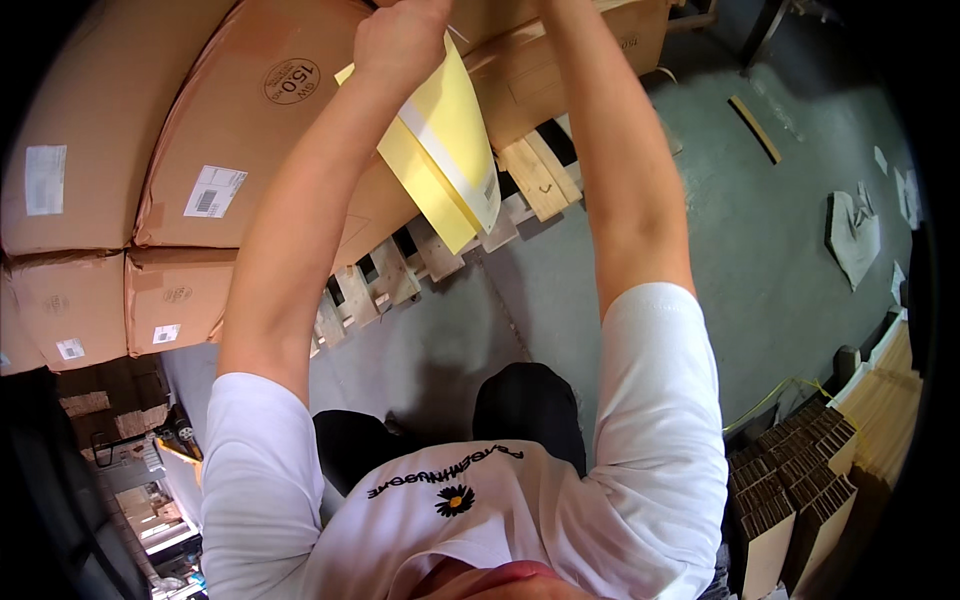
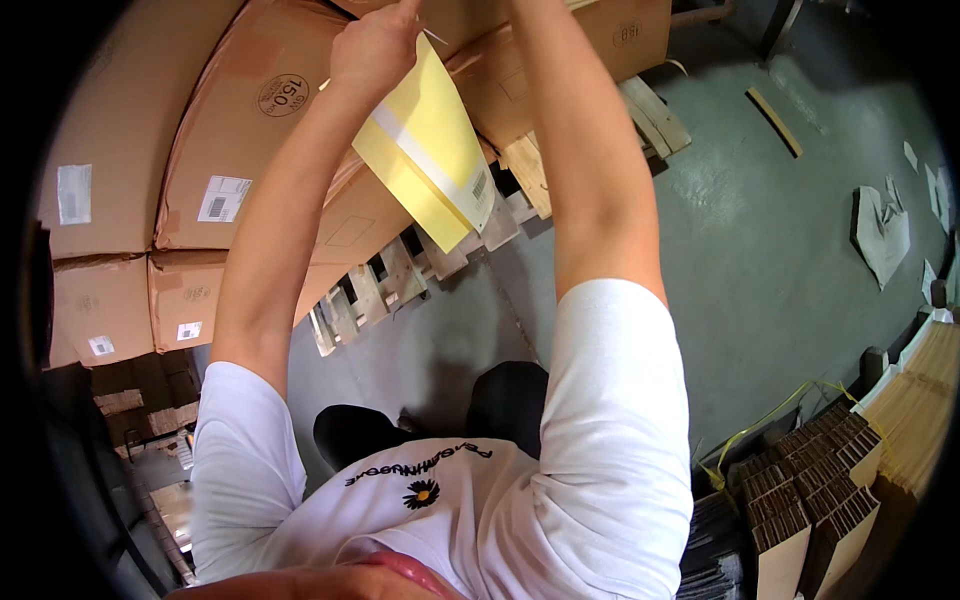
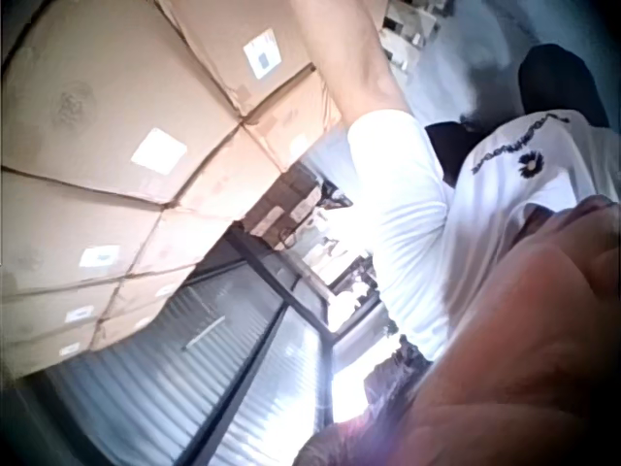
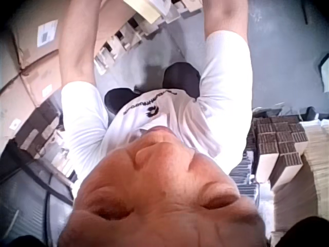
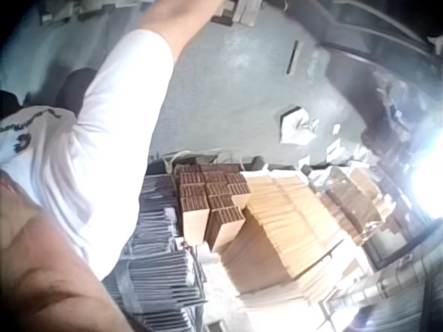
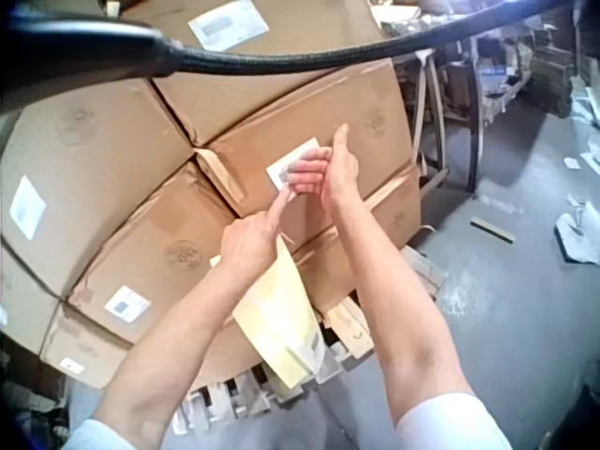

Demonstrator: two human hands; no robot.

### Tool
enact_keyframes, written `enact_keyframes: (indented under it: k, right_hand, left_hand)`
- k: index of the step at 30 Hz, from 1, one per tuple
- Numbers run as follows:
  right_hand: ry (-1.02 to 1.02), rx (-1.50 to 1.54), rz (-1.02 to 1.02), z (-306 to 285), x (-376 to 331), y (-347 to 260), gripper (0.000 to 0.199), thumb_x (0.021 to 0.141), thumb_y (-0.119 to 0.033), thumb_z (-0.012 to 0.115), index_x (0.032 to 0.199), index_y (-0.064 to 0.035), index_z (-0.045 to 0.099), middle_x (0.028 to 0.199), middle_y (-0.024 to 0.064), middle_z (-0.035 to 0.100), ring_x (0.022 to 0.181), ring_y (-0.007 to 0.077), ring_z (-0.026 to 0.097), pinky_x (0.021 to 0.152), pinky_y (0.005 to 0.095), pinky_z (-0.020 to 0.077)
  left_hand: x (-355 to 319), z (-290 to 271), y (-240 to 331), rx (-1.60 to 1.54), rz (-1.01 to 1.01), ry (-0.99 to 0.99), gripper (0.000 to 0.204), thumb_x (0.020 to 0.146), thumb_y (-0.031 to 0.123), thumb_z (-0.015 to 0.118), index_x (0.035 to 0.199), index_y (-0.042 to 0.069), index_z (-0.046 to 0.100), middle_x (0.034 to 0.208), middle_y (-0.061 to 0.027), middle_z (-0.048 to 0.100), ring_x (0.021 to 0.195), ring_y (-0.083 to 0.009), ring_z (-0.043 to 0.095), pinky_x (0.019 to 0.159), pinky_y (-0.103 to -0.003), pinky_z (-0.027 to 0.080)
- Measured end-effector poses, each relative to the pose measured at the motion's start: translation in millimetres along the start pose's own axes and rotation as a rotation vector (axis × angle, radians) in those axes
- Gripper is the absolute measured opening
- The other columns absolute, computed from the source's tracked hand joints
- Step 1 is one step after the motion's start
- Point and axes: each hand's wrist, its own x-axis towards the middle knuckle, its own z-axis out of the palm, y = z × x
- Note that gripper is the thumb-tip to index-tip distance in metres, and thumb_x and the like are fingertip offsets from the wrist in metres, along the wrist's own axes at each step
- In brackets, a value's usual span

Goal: The person repeatedly peels shipping labels from a yellow sheet and sticks them onto stacked cardboard boxes in a warehouse. They handle the label sheet and boxes by hand, moving between boxes to apply labels one at a time.

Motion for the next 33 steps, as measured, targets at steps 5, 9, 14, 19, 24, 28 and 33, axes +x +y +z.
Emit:
enact_keyframes:
  k: [5,9,14,19,24,28,33]
  right_hand:
    - [0.295,0.37,-0.277,-54.6,19.9,20.3,0.082,0.094,-0.075,0.036,0.113,0.0011,0.06,0.113,0.0194,0.069,0.101,0.0307,0.069,0.081,0.0443,0.0589]
    - [-0.198,0.389,-0.114,10.2,4.8,22.4,0.069,0.097,-0.065,0.046,0.114,0.0006,0.059,0.11,0.0217,0.069,0.099,0.0344,0.069,0.089,0.0461,0.057]
    - [-0.208,0.166,0.015,2.0,-3.0,30.1,0.065,0.098,-0.061,0.047,0.113,0.002,0.059,0.102,0.0216,0.071,0.091,0.0344,0.072,0.079,0.0432,0.0601]
    - [-0.211,-0.379,0.003,-8.3,-27.2,49.8,0.047,0.103,-0.039,0.045,0.099,0.001,0.068,0.092,0.0157,0.074,0.08,0.0285,0.073,0.071,0.0349,0.0577]
    - [-0.885,-1.24,-0.023,23.8,-187.0,38.6,0.054,0.085,-0.044,0.075,0.118,-0.001,0.068,0.102,0.0103,0.072,0.098,0.0213,0.066,0.093,0.036,0.0497]
    - [-0.803,-1.168,0.563,45.4,-251.3,67.2,0.036,0.084,-0.014,0.08,0.111,0.0032,0.065,0.091,0.008,0.072,0.082,0.0136,0.067,0.074,0.0304,0.0532]
    - [-0.816,-1.086,0.549,67.4,-284.9,112.7,0.027,0.086,-0.009,0.077,0.106,0.0026,0.065,0.086,0.0063,0.072,0.08,0.0096,0.064,0.071,0.0283,0.052]
  left_hand:
    - [-14.1,-13.1,-10.3,-0.058,0.004,-0.062,0.07,0.087,0.006,0.053,0.151,0.031,0.037,0.094,-0.0106,0.07,0.081,-0.0331,0.07,0.066,-0.047,0.056]
    - [-56.2,-13.0,-21.3,-0.158,0.008,-0.167,0.055,0.093,0.012,0.055,0.144,0.033,0.049,0.101,-0.0078,0.07,0.088,-0.0327,0.068,0.072,-0.046,0.056]
    - [-119.4,-24.3,-45.5,-0.583,-0.064,0.258,0.042,0.095,0.009,0.063,0.135,0.022,0.06,0.106,-0.009,0.071,0.084,-0.0195,0.067,0.074,-0.032,0.054]
    - [-180.3,-37.5,-67.4,-0.71,-0.343,0.506,0.031,0.096,0.009,0.065,0.128,0.012,0.065,0.099,-0.0075,0.069,0.081,-0.0159,0.063,0.074,-0.026,0.051]
    - [-251.4,-50.5,-89.6,-0.668,-0.498,0.668,0.028,0.101,0.011,0.06,0.128,0.003,0.064,0.097,0.0027,0.061,0.081,-0.0057,0.052,0.074,-0.019,0.044]
    - [-301.0,-54.9,-112.7,-0.623,-0.624,0.645,0.026,0.103,0.013,0.057,0.126,0.003,0.064,0.102,-0.0025,0.063,0.085,-0.0079,0.055,0.077,-0.022,0.046]
    - [-314.6,-91.2,-94.6,-0.122,-0.201,0.088,0.039,0.084,0.019,0.07,0.122,0.011,0.068,0.12,-0.0069,0.066,0.114,-0.0288,0.058,0.101,-0.057,0.038]
